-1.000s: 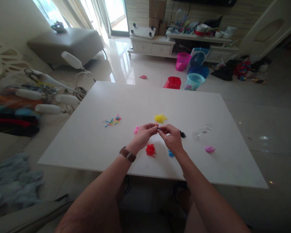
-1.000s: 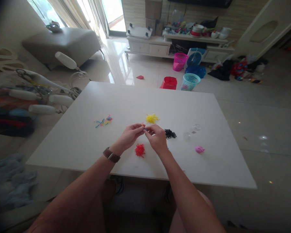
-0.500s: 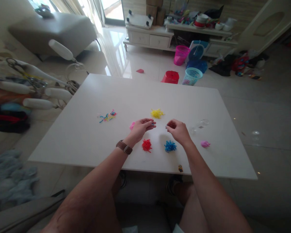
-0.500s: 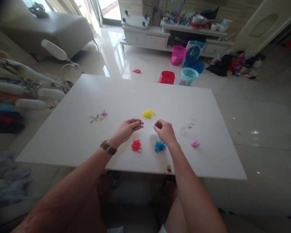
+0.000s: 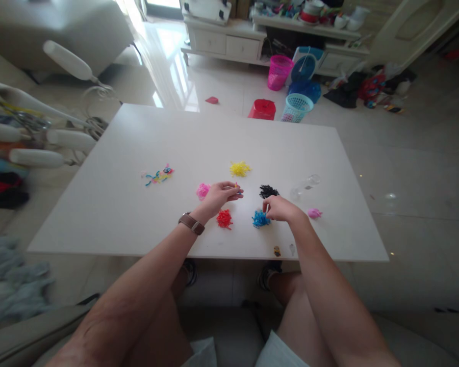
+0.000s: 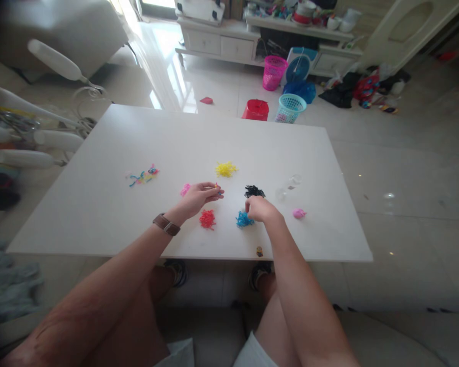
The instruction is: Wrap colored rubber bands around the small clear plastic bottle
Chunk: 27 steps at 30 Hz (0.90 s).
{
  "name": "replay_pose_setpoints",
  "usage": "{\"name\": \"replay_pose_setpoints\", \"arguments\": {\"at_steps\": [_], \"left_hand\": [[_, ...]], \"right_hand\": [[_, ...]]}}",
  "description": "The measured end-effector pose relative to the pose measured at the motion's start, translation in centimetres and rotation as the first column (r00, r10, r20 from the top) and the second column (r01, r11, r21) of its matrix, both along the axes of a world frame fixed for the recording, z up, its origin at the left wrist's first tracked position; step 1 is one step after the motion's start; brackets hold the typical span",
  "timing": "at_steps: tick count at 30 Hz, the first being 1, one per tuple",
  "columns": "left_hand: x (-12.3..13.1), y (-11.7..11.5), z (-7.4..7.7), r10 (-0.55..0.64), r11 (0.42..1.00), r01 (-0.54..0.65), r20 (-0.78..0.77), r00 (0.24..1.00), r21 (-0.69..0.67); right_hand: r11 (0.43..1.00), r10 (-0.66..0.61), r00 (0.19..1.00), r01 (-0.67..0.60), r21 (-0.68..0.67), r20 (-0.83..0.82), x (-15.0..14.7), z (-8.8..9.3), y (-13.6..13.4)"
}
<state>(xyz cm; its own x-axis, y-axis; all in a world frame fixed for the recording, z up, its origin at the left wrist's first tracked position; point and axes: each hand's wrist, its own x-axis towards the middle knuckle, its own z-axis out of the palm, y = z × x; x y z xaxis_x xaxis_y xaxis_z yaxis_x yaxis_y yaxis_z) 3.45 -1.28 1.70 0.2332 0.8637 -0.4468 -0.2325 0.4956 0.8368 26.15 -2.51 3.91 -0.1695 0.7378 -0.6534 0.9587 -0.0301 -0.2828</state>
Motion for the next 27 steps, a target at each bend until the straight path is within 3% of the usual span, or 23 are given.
{"name": "replay_pose_setpoints", "arguments": {"at_steps": [4, 9, 16, 21, 24, 27], "left_hand": [[0.5, -0.5, 0.2, -0.038, 0.999, 0.039, 0.027, 0.999, -0.024], [1.0, -0.7, 0.1, -0.055, 0.997, 0.059, 0.057, 0.997, -0.059], [1.4, -0.7, -0.1, -0.077, 0.995, 0.081, 0.06, 0.995, -0.063], [1.5, -0.6, -0.5, -0.123, 0.992, 0.125, 0.056, 0.991, -0.031], [1.7, -0.6, -0.9, -0.128, 0.992, 0.129, 0.063, 0.99, -0.01], [1.9, -0.7, -1.2, -0.117, 0.993, 0.118, 0.079, 0.99, -0.007]], "right_hand": [[0.994, -0.035, 0.999, 0.036, 0.103, -0.006, 0.2, 0.0, 0.0], [0.964, -0.033, 0.988, 0.072, 0.257, -0.153, -0.1, 0.2, 0.2], [0.995, -0.014, 0.996, 0.023, 0.092, -0.092, -0.1, -0.3, -0.1], [0.949, -0.029, 0.992, 0.066, 0.308, -0.124, -0.3, 0.1, 0.0], [0.901, -0.016, 0.963, 0.131, 0.413, -0.27, -0.9, 0.8, -0.1], [0.884, 0.012, 0.914, 0.18, 0.432, -0.406, -1.7, 1.5, -0.4]]}}
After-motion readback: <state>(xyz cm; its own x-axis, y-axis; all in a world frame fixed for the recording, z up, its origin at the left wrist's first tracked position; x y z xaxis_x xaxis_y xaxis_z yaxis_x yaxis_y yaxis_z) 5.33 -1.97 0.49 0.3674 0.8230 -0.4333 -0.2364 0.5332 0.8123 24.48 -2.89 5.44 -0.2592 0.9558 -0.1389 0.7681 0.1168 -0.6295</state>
